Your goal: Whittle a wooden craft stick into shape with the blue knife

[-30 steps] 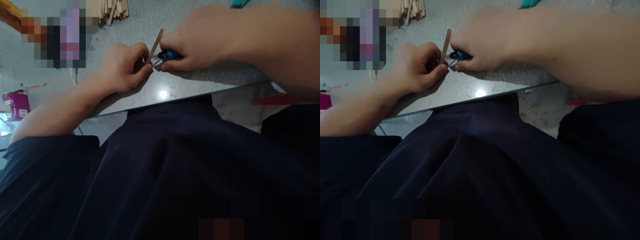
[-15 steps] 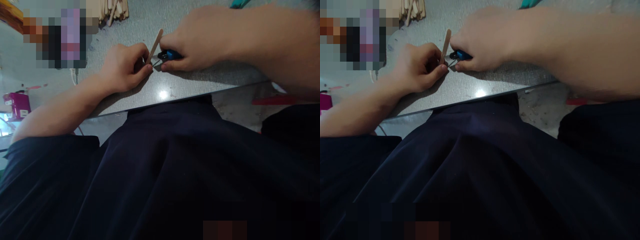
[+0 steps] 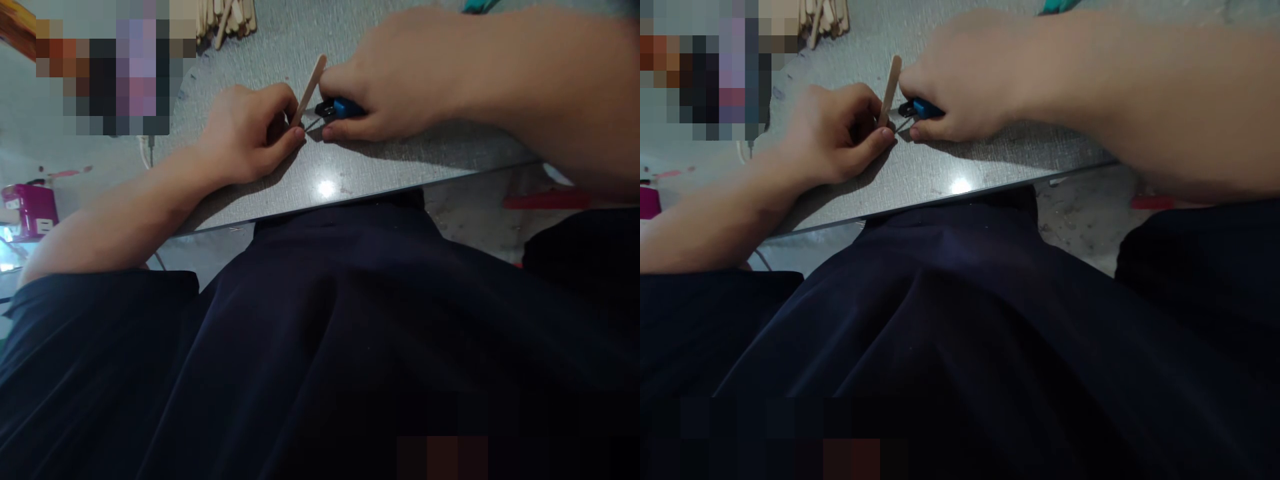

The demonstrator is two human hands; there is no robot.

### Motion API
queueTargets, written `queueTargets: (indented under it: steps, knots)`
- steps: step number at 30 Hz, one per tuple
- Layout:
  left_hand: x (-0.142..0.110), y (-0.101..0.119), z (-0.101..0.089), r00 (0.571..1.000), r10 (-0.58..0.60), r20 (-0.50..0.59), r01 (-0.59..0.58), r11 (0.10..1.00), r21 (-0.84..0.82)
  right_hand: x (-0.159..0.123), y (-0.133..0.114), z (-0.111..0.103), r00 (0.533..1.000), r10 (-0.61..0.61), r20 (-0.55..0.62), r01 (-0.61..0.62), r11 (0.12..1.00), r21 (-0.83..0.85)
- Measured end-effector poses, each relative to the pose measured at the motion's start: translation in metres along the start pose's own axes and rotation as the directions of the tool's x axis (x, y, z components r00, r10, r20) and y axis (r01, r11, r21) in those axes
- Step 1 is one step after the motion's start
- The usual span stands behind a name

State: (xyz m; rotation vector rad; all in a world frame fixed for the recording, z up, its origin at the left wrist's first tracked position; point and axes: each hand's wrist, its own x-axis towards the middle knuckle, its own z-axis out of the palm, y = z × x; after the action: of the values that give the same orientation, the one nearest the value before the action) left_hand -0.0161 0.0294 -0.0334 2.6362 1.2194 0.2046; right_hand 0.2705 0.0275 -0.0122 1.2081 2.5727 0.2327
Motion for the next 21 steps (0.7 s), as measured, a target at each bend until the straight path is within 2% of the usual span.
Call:
queueTargets:
  steps: [7, 13, 21]
  knots:
    - [0.0007, 0.0021, -0.0042, 1.000, 0.005, 0.007, -0.004, 1.000, -0.028, -0.0028, -0.0013, -0.0031, 1.000, 0.004, 0.009, -0.004, 0.999, 0.034]
    - [0.0010, 0.0051, -0.0057, 1.000, -0.010, 0.018, 0.010, 0.999, -0.033, -0.0019, 0.0007, -0.0027, 1.000, 0.008, 0.013, -0.007, 1.000, -0.021]
    - [0.0015, 0.0020, -0.0015, 1.000, -0.009, 0.004, 0.010, 1.000, -0.025, -0.0019, -0.0013, -0.0041, 1.000, -0.002, 0.008, 0.002, 1.000, 0.014]
